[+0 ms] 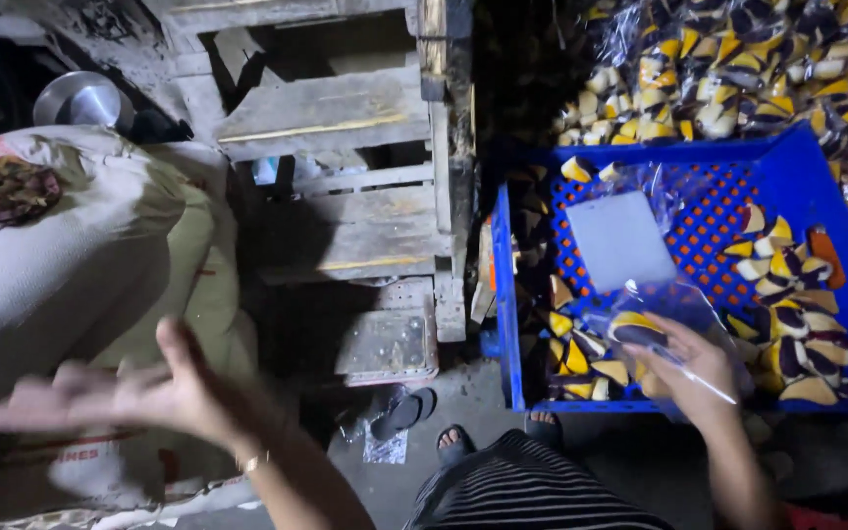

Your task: The person sits on the floor and packs triangular yellow and purple snacks from a blue crate into clear plastic bags. The person repeatedly picks snacks, places them into bags, and sets the filled bags aside.

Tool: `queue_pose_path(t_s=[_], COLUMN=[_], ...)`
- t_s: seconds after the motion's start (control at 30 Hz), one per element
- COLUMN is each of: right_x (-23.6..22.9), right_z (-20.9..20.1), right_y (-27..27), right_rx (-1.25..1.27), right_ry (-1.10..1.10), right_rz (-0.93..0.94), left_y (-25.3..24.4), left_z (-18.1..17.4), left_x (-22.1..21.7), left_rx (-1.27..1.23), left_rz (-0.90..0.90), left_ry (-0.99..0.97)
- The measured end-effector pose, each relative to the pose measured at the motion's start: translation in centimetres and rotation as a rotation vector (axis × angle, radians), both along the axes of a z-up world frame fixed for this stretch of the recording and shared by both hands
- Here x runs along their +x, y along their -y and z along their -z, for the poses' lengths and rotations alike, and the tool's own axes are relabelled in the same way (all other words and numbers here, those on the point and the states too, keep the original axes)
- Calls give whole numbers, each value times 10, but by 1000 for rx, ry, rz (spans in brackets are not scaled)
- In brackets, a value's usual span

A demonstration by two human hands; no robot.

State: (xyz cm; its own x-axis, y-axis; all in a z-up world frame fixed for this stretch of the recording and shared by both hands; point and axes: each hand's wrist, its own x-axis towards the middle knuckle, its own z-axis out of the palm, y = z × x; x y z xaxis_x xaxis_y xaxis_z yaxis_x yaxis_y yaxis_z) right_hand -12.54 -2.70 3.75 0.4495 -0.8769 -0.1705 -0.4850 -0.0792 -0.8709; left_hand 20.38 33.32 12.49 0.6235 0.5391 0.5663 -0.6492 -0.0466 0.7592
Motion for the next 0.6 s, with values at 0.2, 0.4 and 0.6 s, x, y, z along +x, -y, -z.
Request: queue_pose_path(t_s=[0.2, 0.4, 0.6], right_x=[32, 5, -38], right_z=[-7, -23, 28], right_y=[-64, -86, -75], right_rx=[-164, -836, -458], right_ry=[99, 311, 321], right_rz=[-228, -666, -648], left_y=[154, 203, 164], left_z=[-18, 85, 145], left_x=[-45, -97, -146], left_rx=[635, 695, 432], left_rz=[915, 2041, 2296], left_ry=[-481, -612, -1229])
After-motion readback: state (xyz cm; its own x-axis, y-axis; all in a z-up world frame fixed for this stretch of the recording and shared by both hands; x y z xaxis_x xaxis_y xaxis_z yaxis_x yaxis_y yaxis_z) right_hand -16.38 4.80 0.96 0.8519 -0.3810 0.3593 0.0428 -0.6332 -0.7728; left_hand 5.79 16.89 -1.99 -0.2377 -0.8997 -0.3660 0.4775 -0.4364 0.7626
